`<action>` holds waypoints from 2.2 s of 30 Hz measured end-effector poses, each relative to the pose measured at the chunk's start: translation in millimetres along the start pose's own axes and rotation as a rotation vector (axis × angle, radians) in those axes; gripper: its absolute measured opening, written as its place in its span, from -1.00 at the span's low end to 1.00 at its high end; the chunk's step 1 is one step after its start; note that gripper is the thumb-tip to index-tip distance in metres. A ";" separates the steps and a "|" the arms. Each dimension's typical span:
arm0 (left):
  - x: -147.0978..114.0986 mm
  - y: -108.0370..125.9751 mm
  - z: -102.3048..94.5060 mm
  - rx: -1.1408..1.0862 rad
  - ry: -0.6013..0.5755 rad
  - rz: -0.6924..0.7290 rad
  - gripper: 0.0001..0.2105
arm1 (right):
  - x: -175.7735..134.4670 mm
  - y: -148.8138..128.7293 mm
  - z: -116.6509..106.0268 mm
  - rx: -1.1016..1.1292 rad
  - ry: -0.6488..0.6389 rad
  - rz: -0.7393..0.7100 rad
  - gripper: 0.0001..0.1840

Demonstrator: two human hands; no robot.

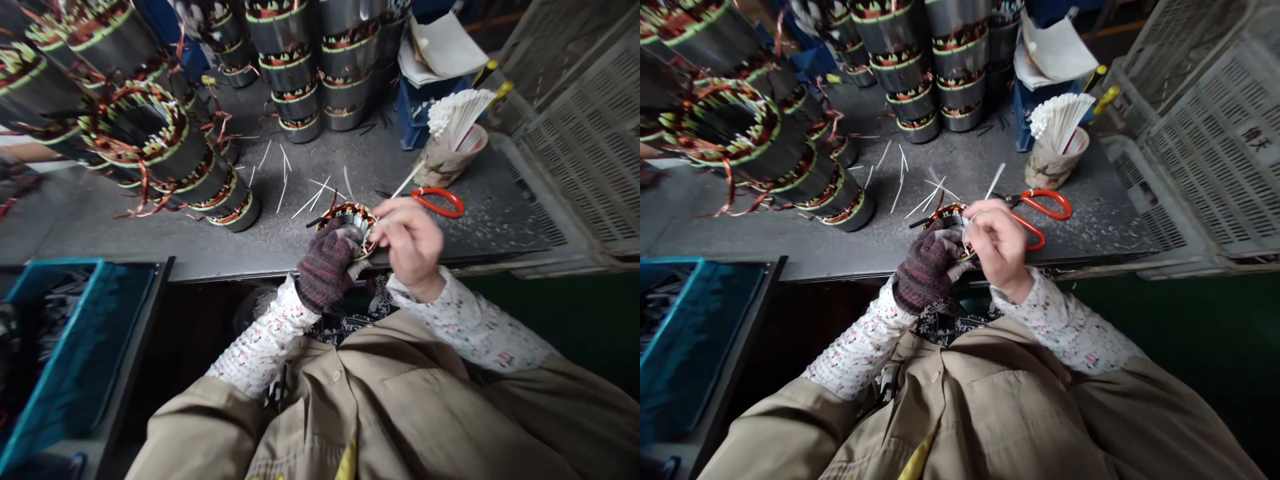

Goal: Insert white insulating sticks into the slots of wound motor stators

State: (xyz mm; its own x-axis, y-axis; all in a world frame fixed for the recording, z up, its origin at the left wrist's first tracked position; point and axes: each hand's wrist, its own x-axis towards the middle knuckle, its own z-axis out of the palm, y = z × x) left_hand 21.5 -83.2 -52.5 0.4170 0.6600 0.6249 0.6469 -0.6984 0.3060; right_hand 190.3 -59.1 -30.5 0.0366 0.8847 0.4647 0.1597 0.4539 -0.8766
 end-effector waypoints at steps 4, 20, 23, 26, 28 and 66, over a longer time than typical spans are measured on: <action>-0.7 6.2 -1.5 0.098 -0.010 -0.029 -0.65 | 7.8 27.6 -74.1 -0.750 -0.235 -0.151 -0.83; 0.7 -26.6 -39.2 0.242 -0.387 0.170 -0.52 | 62.4 45.4 -104.2 -1.419 -0.775 0.156 -0.22; -2.1 -33.4 -39.2 0.214 -0.335 0.208 -0.53 | 58.6 42.6 -106.7 -1.383 -0.796 0.252 -0.28; -2.3 -33.5 -38.1 0.182 -0.336 0.204 -0.56 | 50.5 35.5 -102.7 -1.288 -0.717 0.216 -0.37; -1.7 -32.6 -38.0 0.178 -0.339 0.197 -0.54 | 43.9 31.6 -93.1 -1.131 -0.646 0.053 -0.41; 11.3 -6.8 -24.0 0.224 -0.482 -0.152 -0.47 | 41.2 29.9 -74.6 -1.200 -0.687 -0.086 -0.36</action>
State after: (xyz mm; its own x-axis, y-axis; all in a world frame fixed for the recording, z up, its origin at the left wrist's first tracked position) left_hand 6.5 -77.6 -30.3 0.5192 0.8375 0.1702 0.8206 -0.5442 0.1745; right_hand 270.2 -17.0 -28.3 -0.4489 0.8922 0.0500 0.8915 0.4510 -0.0427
